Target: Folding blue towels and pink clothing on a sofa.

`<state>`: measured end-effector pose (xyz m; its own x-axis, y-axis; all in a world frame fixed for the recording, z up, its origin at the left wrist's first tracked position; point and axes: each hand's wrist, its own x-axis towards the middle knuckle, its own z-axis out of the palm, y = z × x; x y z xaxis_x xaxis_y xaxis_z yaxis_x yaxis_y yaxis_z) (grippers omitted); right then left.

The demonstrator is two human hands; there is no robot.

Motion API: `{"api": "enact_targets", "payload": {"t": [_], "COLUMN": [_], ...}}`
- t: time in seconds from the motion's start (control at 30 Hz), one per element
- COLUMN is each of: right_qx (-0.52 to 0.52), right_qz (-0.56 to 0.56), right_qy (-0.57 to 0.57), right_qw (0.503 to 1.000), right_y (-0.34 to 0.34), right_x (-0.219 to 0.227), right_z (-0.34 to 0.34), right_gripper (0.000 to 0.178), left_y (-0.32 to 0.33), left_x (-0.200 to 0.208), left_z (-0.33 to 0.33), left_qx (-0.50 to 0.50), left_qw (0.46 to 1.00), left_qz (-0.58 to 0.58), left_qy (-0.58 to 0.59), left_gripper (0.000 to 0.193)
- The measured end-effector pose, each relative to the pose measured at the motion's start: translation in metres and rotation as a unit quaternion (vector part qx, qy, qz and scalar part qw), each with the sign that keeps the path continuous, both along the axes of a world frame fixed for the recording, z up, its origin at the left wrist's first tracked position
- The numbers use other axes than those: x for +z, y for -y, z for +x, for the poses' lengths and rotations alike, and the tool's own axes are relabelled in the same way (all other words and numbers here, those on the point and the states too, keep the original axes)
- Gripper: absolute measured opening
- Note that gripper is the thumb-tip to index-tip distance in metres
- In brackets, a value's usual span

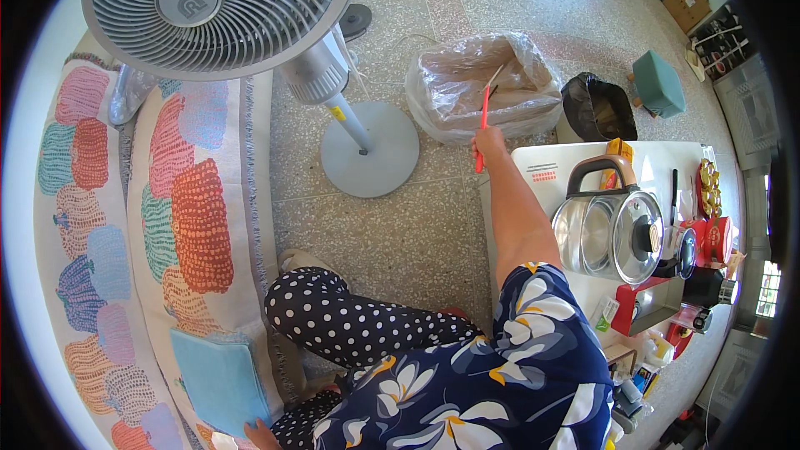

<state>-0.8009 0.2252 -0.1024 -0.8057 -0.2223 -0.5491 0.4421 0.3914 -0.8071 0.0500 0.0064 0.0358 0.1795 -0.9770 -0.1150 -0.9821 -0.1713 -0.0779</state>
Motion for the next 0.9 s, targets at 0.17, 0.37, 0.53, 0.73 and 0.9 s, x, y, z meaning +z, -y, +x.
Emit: {"api": "enact_targets", "payload": {"t": [0.17, 0.37, 0.53, 0.73, 0.9], "right_qx": [0.012, 0.100, 0.065, -0.119, -0.142], "right_qz": [0.081, 0.154, 0.184, -0.019, -0.120], "right_qy": [-0.064, -0.170, -0.074, -0.064, -0.123], "right_qw": [0.995, 0.968, 0.978, 0.991, 0.975], "right_y": [-0.010, -0.020, -0.001, 0.005, 0.000], "right_x": [-0.073, -0.129, -0.061, 0.033, 0.089], "right_z": [-0.025, -0.040, -0.008, 0.047, 0.103], "right_gripper": [0.009, 0.007, 0.006, 0.014, 0.022], "left_y": [0.004, 0.007, 0.001, 0.013, 0.029], "left_x": [-0.010, -0.011, 0.001, -0.008, -0.022], "left_z": [0.010, 0.009, -0.005, 0.012, 0.051], "left_qx": [-0.009, -0.014, -0.009, 0.000, 0.076], "left_qw": [1.000, 1.000, 1.000, 0.999, 0.985], "left_qz": [-0.020, -0.020, -0.013, -0.027, -0.127], "left_qy": [-0.002, -0.009, -0.001, -0.033, -0.092], "left_gripper": [0.059, 0.059, 0.059, 0.062, 0.063]}}
